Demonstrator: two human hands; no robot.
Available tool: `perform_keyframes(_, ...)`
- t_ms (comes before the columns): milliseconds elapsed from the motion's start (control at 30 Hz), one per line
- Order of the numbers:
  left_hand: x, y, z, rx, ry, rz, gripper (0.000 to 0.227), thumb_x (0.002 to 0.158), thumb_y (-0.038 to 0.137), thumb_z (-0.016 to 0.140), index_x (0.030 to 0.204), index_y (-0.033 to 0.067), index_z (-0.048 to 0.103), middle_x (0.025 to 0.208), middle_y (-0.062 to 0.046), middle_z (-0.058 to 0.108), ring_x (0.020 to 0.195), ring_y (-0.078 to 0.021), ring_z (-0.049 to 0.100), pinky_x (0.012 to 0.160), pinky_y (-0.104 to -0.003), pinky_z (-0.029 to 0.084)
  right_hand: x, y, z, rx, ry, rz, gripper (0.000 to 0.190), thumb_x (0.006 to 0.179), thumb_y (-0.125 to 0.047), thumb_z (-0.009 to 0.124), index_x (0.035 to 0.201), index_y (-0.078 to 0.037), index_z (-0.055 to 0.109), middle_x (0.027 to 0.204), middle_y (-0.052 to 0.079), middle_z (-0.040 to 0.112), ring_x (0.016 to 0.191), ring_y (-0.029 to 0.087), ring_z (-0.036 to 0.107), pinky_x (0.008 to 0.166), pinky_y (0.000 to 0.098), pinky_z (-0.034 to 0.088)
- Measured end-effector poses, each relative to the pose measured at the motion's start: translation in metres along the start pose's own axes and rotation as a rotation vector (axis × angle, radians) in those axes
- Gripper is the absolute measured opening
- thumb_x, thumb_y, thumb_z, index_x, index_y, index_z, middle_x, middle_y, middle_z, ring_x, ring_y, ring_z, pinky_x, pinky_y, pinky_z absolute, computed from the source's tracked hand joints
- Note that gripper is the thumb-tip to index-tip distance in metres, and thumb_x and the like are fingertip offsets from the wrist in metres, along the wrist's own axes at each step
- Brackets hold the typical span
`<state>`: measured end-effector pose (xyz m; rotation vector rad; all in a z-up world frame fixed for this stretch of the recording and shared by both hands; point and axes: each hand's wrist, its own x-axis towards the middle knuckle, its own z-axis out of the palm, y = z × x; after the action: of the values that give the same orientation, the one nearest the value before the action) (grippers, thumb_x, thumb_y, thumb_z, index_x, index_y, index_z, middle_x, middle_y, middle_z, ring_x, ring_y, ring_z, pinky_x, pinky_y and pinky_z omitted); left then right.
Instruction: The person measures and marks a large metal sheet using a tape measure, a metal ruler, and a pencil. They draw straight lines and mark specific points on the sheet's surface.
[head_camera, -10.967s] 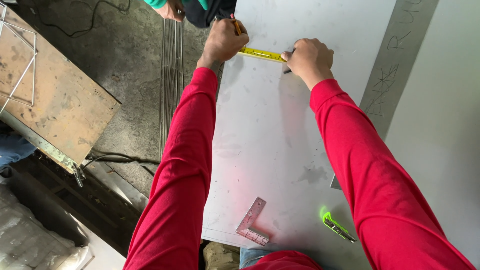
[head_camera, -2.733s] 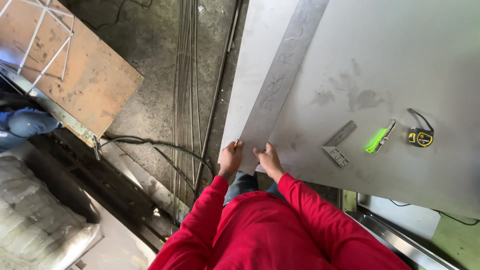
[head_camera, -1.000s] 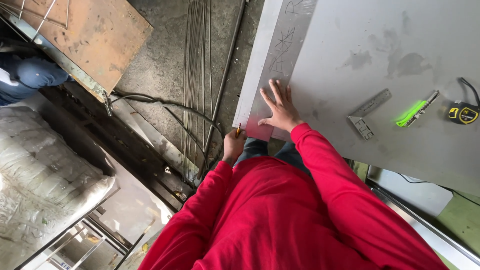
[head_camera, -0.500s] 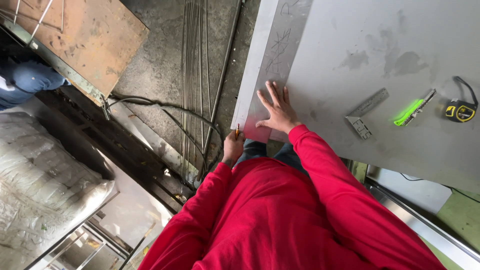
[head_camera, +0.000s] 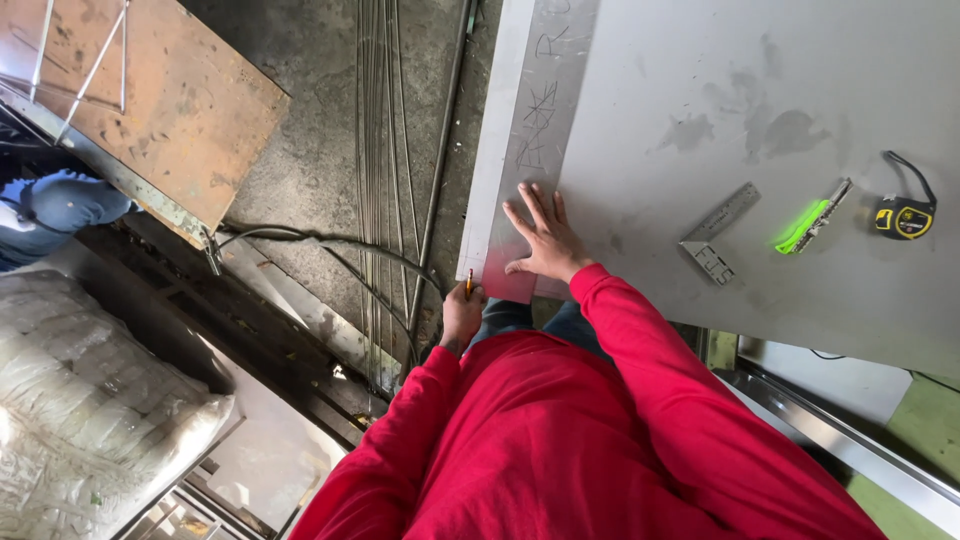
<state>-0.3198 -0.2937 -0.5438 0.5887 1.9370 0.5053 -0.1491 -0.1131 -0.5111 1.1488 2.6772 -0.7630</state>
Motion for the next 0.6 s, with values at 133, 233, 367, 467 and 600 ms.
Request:
perform_keyframes(133,0.001,-0.001,-0.002,-0.001,-0.007,-0.010,0.018,0.097,0.027,0.064,0.089,0.0143,0.073,0.082,-0.007,0.076,0.092,-0.0297,0.072,0.084,-0.043,0.054,-0.001,0.001,-0.001,-0.004,-0.019,-0.015,0.125,0.064,-0.080,0.072,0.164,-0.020,0.025,0.171,0.021,0.003,0.158,0.043,0.008,0.125,0.0668,0.008)
perform_keyframes(233,0.001,-0.002,-0.003,-0.001,-0.026,-0.006,0.019,0.097,0.028,0.063,0.091,0.0132,0.072,0.084,-0.008,0.075,0.093,-0.0310,0.071,0.085,-0.044,0.053,-0.002,0.000,-0.001,0.005,0.002,-0.017,0.127,0.061,-0.080,0.073,0.164,-0.021,0.026,0.171,0.022,0.005,0.157,0.044,0.009,0.124,0.0681,0.010)
perform_keyframes(367,0.002,-0.001,-0.004,-0.005,-0.034,0.022,0.021,0.098,0.028,0.061,0.093,0.0104,0.071,0.086,-0.011,0.075,0.092,-0.0351,0.071,0.085,-0.047,0.053,0.007,0.010,0.016,0.004,0.114,0.008,0.118,0.065,-0.090,0.060,0.162,-0.031,0.030,0.166,0.016,0.016,0.155,0.040,0.019,0.120,0.0675,0.020)
perform_keyframes(467,0.004,-0.005,0.000,0.016,-0.024,0.004,0.020,0.096,0.030,0.063,0.093,0.0119,0.071,0.086,-0.010,0.075,0.095,-0.0336,0.071,0.085,-0.047,0.054,0.019,0.007,0.030,-0.083,0.327,0.006,0.105,0.072,-0.091,0.055,0.158,-0.034,0.039,0.156,0.016,0.025,0.147,0.044,0.028,0.114,0.0719,0.024)
perform_keyframes(600,0.002,-0.002,-0.001,0.029,-0.018,0.008,0.021,0.097,0.031,0.063,0.092,0.0112,0.071,0.086,-0.013,0.074,0.094,-0.0369,0.071,0.083,-0.048,0.054,0.020,0.002,0.018,-0.089,0.305,-0.018,0.099,0.077,-0.090,0.050,0.158,-0.033,0.039,0.158,0.020,0.026,0.148,0.052,0.024,0.112,0.0804,0.019)
